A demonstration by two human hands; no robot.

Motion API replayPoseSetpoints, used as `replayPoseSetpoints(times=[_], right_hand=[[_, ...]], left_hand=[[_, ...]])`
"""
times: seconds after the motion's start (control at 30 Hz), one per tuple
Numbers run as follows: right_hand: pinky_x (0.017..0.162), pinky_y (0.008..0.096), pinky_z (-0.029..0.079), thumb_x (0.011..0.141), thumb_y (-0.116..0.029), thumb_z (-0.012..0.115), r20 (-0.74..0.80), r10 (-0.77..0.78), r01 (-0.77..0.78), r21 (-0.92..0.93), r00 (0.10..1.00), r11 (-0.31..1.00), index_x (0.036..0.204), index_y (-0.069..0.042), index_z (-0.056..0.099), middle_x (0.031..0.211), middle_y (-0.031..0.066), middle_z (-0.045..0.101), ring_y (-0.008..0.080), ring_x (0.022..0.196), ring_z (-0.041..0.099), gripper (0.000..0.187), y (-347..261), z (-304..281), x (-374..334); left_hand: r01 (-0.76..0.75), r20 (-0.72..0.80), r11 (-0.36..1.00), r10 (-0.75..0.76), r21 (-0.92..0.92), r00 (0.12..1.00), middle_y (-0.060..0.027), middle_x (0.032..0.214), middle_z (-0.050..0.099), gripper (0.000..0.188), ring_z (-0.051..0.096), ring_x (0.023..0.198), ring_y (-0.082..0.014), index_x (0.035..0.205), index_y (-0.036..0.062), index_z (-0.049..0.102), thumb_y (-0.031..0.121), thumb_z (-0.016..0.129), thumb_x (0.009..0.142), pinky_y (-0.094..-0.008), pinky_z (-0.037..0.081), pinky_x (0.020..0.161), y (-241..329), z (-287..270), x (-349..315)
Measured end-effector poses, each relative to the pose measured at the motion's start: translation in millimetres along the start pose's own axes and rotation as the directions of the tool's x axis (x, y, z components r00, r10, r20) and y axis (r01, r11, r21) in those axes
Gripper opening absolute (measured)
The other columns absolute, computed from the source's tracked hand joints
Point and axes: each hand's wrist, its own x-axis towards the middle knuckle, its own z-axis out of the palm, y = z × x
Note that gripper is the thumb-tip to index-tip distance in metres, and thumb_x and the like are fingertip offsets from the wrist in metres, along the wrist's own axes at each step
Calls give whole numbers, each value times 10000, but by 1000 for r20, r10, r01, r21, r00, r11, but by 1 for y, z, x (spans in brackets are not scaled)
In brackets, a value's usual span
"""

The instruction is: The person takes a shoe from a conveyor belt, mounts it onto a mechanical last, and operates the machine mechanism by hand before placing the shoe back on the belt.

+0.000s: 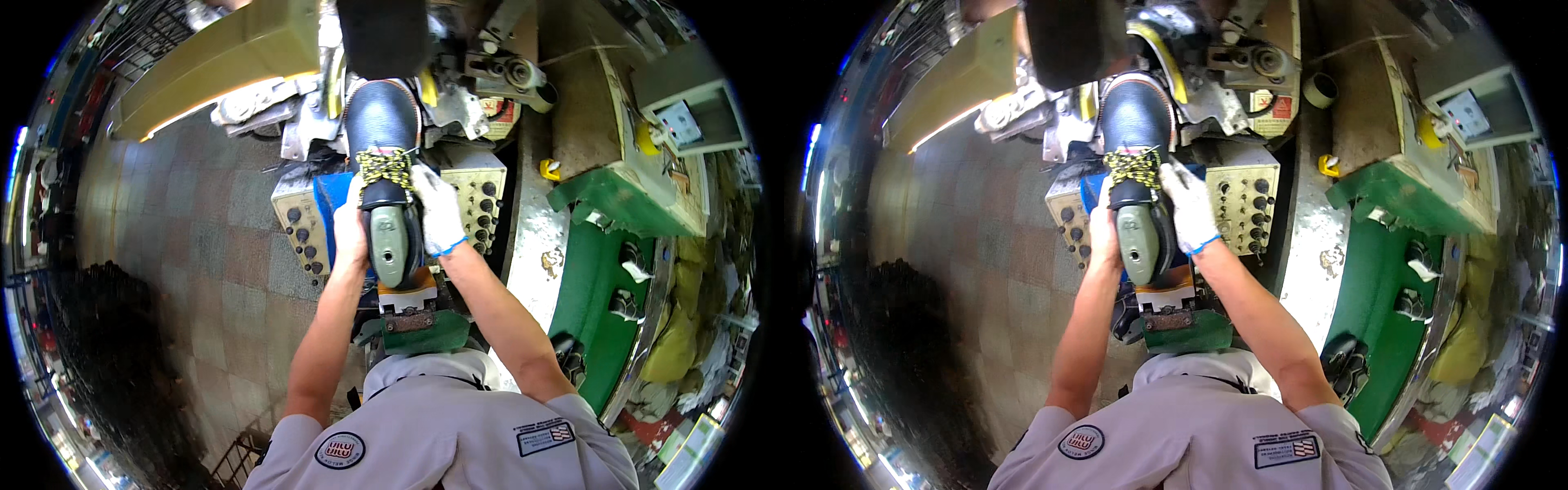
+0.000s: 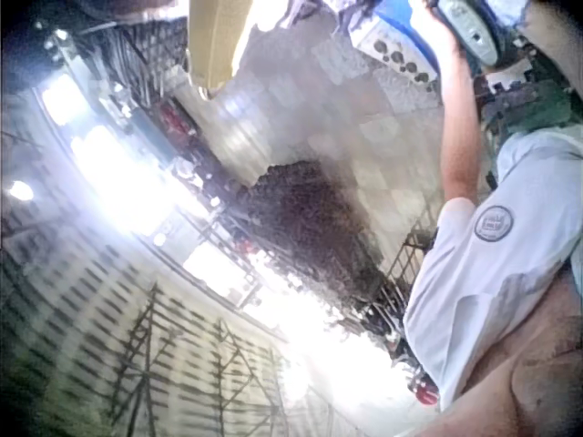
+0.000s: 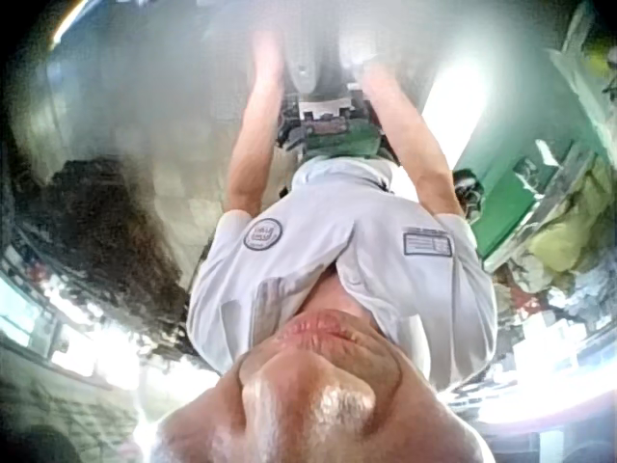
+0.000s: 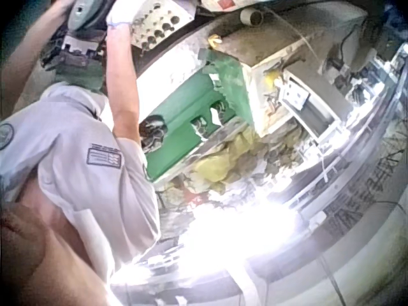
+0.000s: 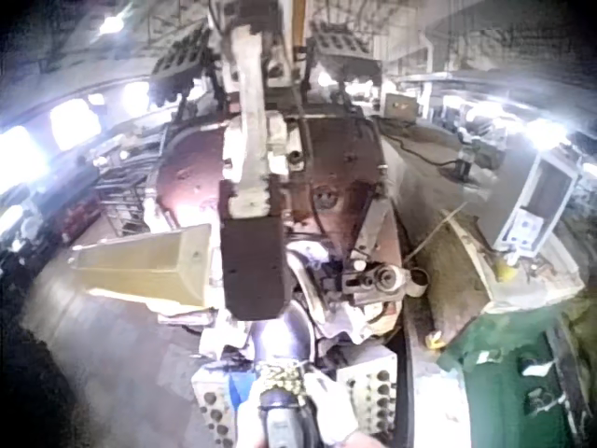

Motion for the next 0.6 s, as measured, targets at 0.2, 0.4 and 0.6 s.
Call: replayPoseSetpoints(times=[0.2,0.4,0.6], right_hand=[[920,263,485,1018,-247,616,48,-43,45,-25,998,999,1320,33,621,1175,53,697,116,1017,613,412,-7,-12,10],[914,250,474,1027,-267,604,-56,-62,60,-31,997,998,1315,48,620,1141,52,697,102,1007,586,427,8,5,-1],[899,270,494,1011,-277,636,12,-58,59,-79,998,995,1251,43,664,1117,56,712,109,985,609,401,1,-14,14]], left_hand=[[-61,-40,997,63,48,997,-67,1036,724,500,677,869,-128,1216,13,678,448,495,1054,-305,542,815,-7,14,-1],[-15,56,998,12,63,998,-54,1010,733,501,694,850,-136,1193,23,695,460,497,1048,-304,558,781,10,-7,6],[-76,-10,993,78,92,997,-57,1004,729,486,680,852,-122,1226,35,684,438,463,1068,-291,544,771,-11,4,6]])
